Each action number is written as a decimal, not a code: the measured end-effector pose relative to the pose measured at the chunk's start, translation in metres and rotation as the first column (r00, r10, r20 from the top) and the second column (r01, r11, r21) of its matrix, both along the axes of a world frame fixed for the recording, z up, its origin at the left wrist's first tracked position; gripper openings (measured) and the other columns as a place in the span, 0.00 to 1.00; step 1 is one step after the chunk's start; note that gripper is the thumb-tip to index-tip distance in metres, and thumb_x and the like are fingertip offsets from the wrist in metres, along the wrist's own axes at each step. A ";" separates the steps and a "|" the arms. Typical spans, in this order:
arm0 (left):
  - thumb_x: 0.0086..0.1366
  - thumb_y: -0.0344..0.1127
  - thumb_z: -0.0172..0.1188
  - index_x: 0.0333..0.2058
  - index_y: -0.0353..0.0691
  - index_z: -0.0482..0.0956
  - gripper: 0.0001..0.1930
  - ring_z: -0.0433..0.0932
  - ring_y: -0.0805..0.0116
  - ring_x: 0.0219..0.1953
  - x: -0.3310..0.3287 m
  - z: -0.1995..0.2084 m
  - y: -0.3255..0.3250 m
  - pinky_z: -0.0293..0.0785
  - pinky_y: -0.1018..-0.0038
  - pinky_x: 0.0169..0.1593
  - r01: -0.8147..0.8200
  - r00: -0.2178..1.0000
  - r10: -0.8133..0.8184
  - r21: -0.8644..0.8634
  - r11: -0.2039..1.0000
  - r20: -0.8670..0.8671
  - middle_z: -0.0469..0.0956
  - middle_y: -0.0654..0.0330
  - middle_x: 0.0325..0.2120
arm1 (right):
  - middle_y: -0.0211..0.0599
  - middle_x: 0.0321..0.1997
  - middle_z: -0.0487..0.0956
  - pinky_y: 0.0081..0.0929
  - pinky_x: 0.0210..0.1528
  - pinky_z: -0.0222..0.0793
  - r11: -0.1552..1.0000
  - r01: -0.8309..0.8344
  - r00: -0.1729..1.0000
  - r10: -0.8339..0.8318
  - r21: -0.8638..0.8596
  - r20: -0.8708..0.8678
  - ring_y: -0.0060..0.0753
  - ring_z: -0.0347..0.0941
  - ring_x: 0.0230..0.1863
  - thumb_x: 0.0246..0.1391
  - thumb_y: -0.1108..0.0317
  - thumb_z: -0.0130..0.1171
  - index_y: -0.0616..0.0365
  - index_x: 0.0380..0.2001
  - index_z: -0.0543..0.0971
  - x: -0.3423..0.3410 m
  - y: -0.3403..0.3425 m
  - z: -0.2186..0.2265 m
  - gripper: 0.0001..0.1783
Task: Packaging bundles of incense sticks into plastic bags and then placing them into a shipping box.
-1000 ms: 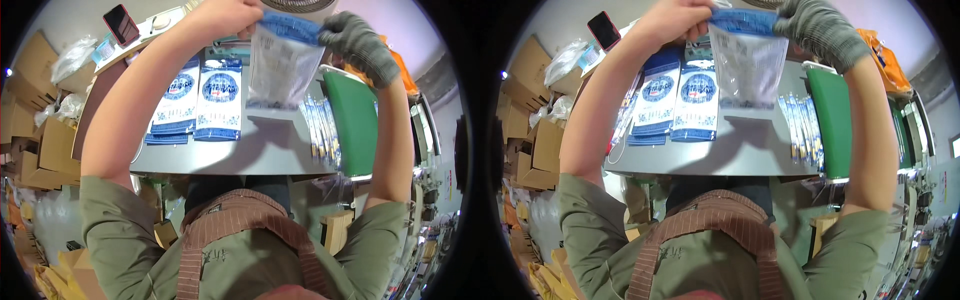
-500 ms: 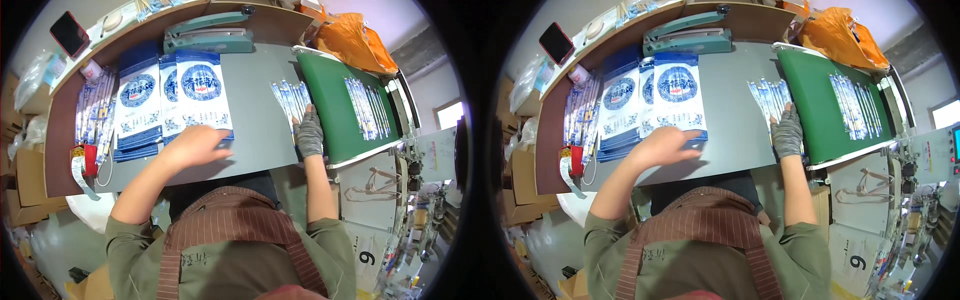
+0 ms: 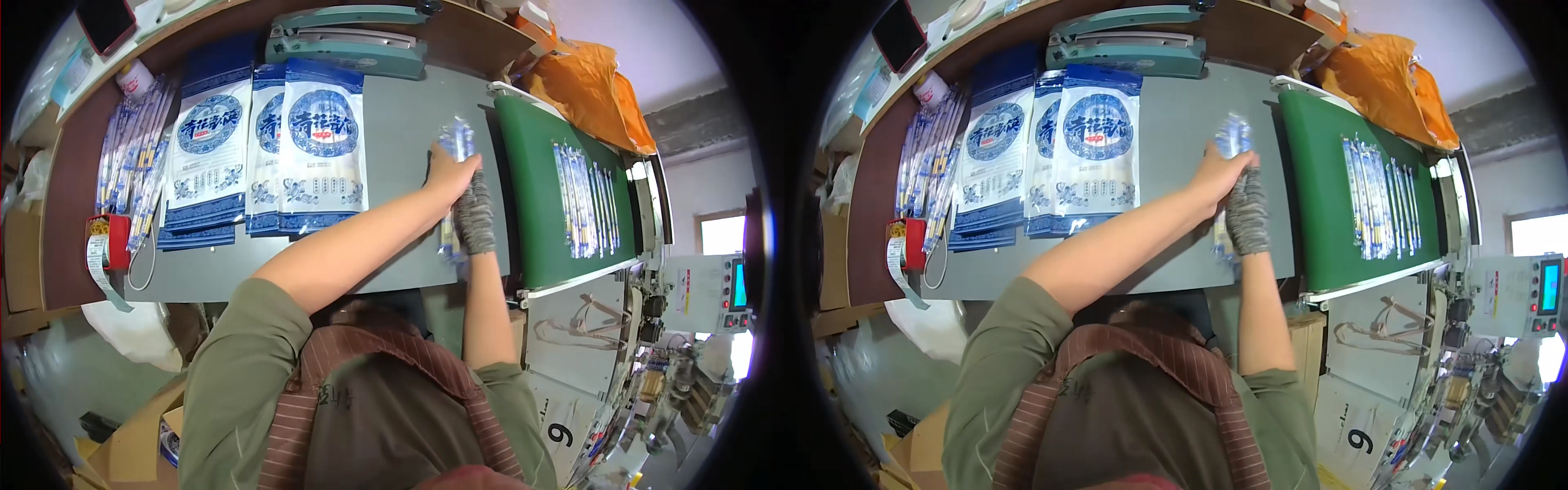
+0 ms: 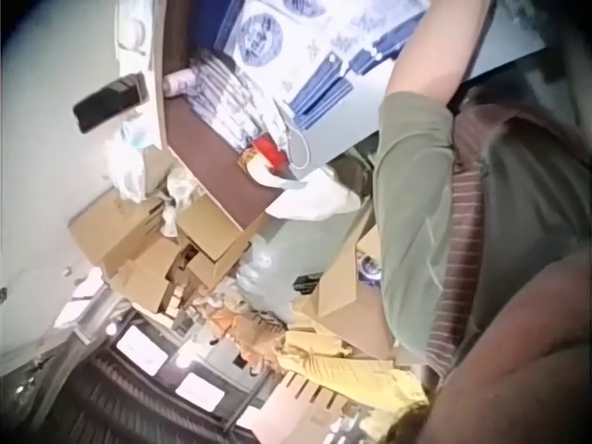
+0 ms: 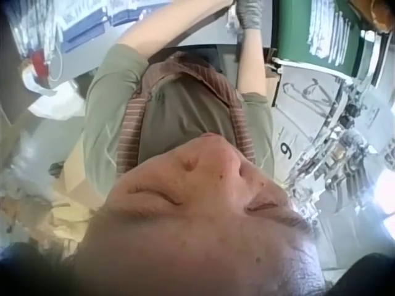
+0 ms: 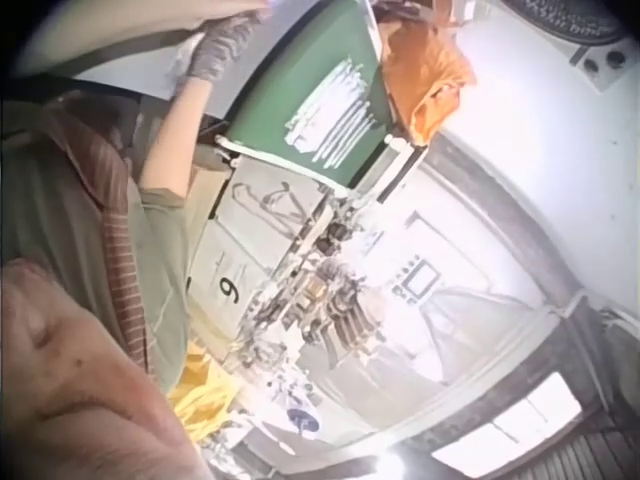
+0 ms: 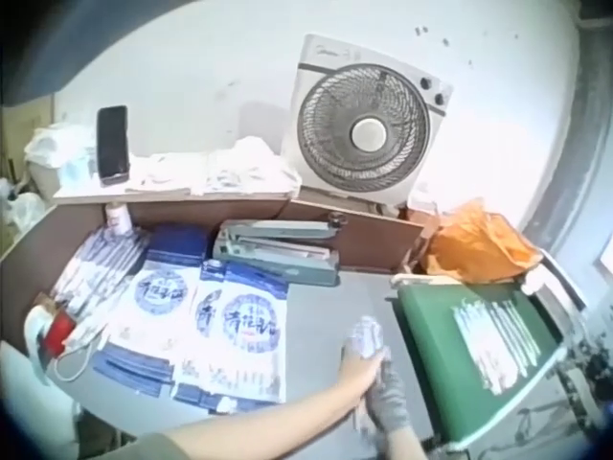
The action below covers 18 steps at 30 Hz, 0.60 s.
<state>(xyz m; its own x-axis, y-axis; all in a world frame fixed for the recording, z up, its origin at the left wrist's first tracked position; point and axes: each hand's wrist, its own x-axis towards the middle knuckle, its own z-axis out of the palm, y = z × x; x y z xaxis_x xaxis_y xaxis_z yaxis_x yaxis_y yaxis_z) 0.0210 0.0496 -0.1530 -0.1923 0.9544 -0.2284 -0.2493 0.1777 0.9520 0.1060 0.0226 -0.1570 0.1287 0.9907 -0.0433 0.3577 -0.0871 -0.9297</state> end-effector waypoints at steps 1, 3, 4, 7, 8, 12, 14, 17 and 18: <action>0.58 0.37 0.61 0.45 0.33 0.56 0.25 0.73 0.68 0.22 0.004 0.003 -0.001 0.75 0.74 0.28 -0.038 0.988 0.039 -0.013 0.999 0.147 0.71 0.53 0.29 | 0.37 0.37 0.77 0.30 0.42 0.70 0.999 0.004 0.940 -0.014 -0.031 -0.340 0.33 0.72 0.38 0.61 0.54 0.53 0.64 0.50 0.71 -0.004 0.006 -0.006 0.24; 0.57 0.41 0.64 0.53 0.28 0.54 0.34 0.75 0.62 0.34 -0.006 0.000 -0.014 0.74 0.69 0.38 -0.057 0.987 0.061 -0.029 0.998 0.150 0.71 0.53 0.29 | 0.33 0.38 0.76 0.29 0.42 0.70 0.971 -0.097 0.905 -0.007 -0.220 -0.426 0.30 0.72 0.38 0.59 0.57 0.56 0.62 0.50 0.72 -0.018 0.006 0.023 0.23; 0.56 0.44 0.66 0.57 0.27 0.51 0.41 0.71 0.59 0.42 -0.011 0.025 -0.030 0.71 0.66 0.45 -0.027 0.993 0.037 0.091 0.995 -0.111 0.71 0.50 0.34 | 0.29 0.39 0.76 0.27 0.41 0.71 0.903 -0.183 0.868 -0.036 -0.388 -0.495 0.26 0.71 0.38 0.57 0.60 0.59 0.61 0.50 0.72 -0.019 0.005 0.040 0.22; 0.51 0.54 0.69 0.66 0.29 0.41 0.57 0.55 0.53 0.60 -0.048 0.097 -0.068 0.53 0.59 0.62 0.103 0.955 0.038 0.446 0.889 -0.295 0.63 0.43 0.54 | 0.36 0.48 0.72 0.27 0.48 0.68 0.875 -0.410 0.478 0.446 0.257 -0.757 0.30 0.69 0.43 0.58 0.46 0.52 0.59 0.57 0.65 -0.021 0.003 0.072 0.33; 0.50 0.58 0.69 0.65 0.29 0.42 0.58 0.56 0.49 0.60 -0.060 0.105 -0.071 0.54 0.58 0.62 0.131 0.919 0.128 0.597 0.792 -0.372 0.58 0.43 0.58 | 0.38 0.53 0.70 0.28 0.50 0.68 0.894 -0.343 0.611 0.446 0.289 -0.654 0.32 0.69 0.47 0.55 0.49 0.57 0.59 0.59 0.62 -0.035 -0.010 0.099 0.36; 0.42 0.62 0.71 0.66 0.32 0.38 0.65 0.54 0.42 0.64 -0.081 0.098 -0.073 0.55 0.57 0.63 0.287 0.888 0.109 0.725 0.626 -0.446 0.51 0.42 0.64 | 0.46 0.61 0.65 0.33 0.55 0.69 0.853 -0.322 0.758 0.492 0.411 -0.428 0.36 0.68 0.56 0.40 0.60 0.72 0.60 0.65 0.55 -0.042 -0.044 0.154 0.52; 0.42 0.55 0.73 0.64 0.33 0.48 0.58 0.66 0.46 0.56 -0.096 0.084 -0.076 0.64 0.61 0.57 0.439 0.837 -0.121 0.522 0.731 -0.534 0.63 0.41 0.56 | 0.39 0.50 0.74 0.27 0.48 0.73 0.804 -0.278 0.693 0.547 0.526 -0.469 0.32 0.73 0.48 0.35 0.65 0.75 0.58 0.67 0.51 -0.046 -0.044 0.148 0.58; 0.44 0.45 0.72 0.55 0.34 0.63 0.41 0.77 0.51 0.44 -0.111 0.079 -0.090 0.72 0.65 0.47 0.561 0.782 -0.360 0.324 0.762 -0.509 0.76 0.45 0.43 | 0.41 0.55 0.70 0.28 0.48 0.73 0.795 -0.465 0.755 0.586 0.389 -0.293 0.35 0.72 0.50 0.35 0.65 0.75 0.54 0.67 0.53 -0.047 -0.053 0.134 0.57; 0.45 0.41 0.70 0.49 0.35 0.71 0.32 0.80 0.54 0.38 -0.114 0.081 -0.094 0.75 0.67 0.42 0.577 0.794 -0.423 0.321 0.751 -0.437 0.80 0.48 0.36 | 0.42 0.56 0.69 0.28 0.48 0.72 0.841 -0.486 0.809 0.536 0.239 -0.242 0.35 0.71 0.51 0.35 0.66 0.75 0.55 0.67 0.52 -0.049 -0.068 0.136 0.58</action>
<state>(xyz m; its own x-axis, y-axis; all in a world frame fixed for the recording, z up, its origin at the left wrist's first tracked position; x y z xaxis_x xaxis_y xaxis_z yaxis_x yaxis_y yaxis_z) -0.0932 -0.0442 -0.0725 0.3537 0.9141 0.1981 0.0884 -0.2435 0.9659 0.0570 -0.0450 -0.0211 -0.3913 0.9053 0.1652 0.0237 0.1894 -0.9816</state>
